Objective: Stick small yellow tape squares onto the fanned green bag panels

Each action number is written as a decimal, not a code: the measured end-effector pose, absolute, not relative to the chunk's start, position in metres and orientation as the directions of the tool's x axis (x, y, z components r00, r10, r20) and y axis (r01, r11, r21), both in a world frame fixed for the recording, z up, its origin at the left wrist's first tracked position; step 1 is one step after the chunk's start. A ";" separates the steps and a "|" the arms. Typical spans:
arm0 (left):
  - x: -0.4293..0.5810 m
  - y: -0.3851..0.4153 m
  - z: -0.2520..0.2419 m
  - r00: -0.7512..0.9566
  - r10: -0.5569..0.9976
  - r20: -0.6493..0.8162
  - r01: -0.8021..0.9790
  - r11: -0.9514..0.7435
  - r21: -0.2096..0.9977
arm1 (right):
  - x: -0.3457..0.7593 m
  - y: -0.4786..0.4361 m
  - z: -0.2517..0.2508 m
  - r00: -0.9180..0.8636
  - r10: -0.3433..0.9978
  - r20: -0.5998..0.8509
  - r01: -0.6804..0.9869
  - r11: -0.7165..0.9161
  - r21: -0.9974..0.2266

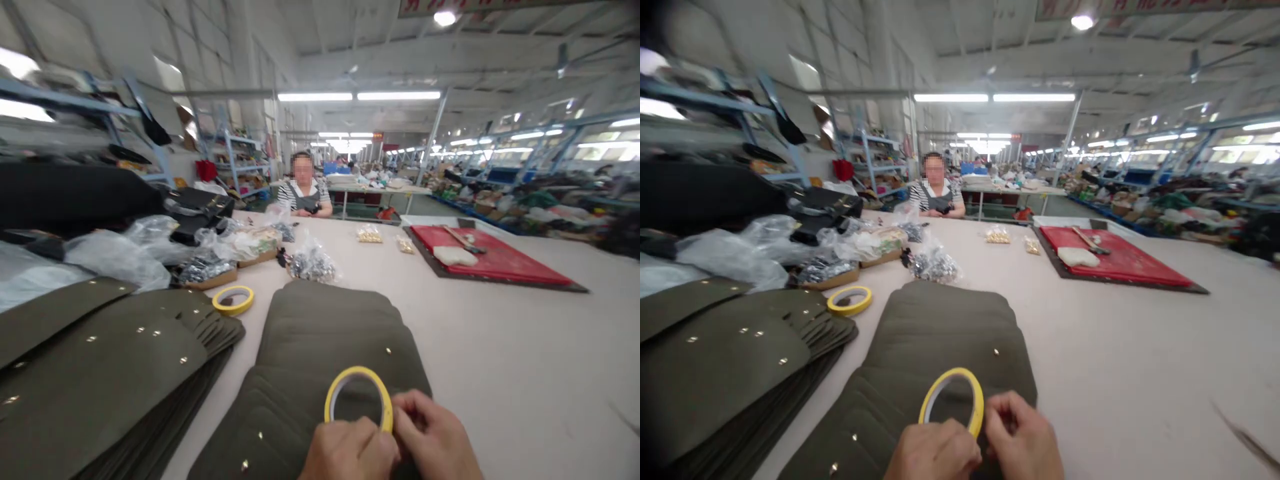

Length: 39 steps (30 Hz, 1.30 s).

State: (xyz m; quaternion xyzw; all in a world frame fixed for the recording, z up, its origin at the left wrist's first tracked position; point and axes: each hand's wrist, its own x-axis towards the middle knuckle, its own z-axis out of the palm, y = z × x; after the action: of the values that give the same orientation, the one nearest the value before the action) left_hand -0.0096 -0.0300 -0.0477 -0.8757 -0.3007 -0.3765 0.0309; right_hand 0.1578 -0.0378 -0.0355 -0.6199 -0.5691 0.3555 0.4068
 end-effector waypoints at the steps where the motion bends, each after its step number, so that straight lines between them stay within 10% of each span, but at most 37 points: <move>1: -0.009 -0.034 -0.043 0.562 0.507 0.653 0.514 -0.833 0.204 | 0.165 -0.037 -0.028 0.122 0.992 -0.027 0.391 -0.073 -0.917; 9: -0.017 -0.026 -0.032 0.658 0.706 0.262 0.687 -0.705 0.175 | 0.191 -0.033 -0.023 0.099 0.961 -0.260 0.241 -0.277 -0.930; 21: -0.014 -0.028 -0.030 0.643 0.729 0.235 0.698 -0.684 0.211 | 0.163 -0.031 -0.032 0.009 0.985 0.171 0.804 0.094 -0.586; 30: -0.016 -0.028 -0.031 0.632 0.739 0.234 0.716 -0.672 0.191 | 0.174 -0.047 -0.035 0.120 0.983 0.139 0.691 0.018 -0.723; 39: -0.015 -0.034 -0.032 0.604 0.777 0.175 0.745 -0.629 0.222 | 0.171 -0.047 -0.051 -0.046 0.932 0.360 0.845 0.229 -0.483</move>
State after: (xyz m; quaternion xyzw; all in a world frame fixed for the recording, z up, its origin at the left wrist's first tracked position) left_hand -0.0147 -0.0337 -0.0323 -0.8934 -0.4260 -0.1278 -0.0632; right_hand 0.1706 -0.0470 -0.0514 -0.6171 -0.7199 0.0701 0.3099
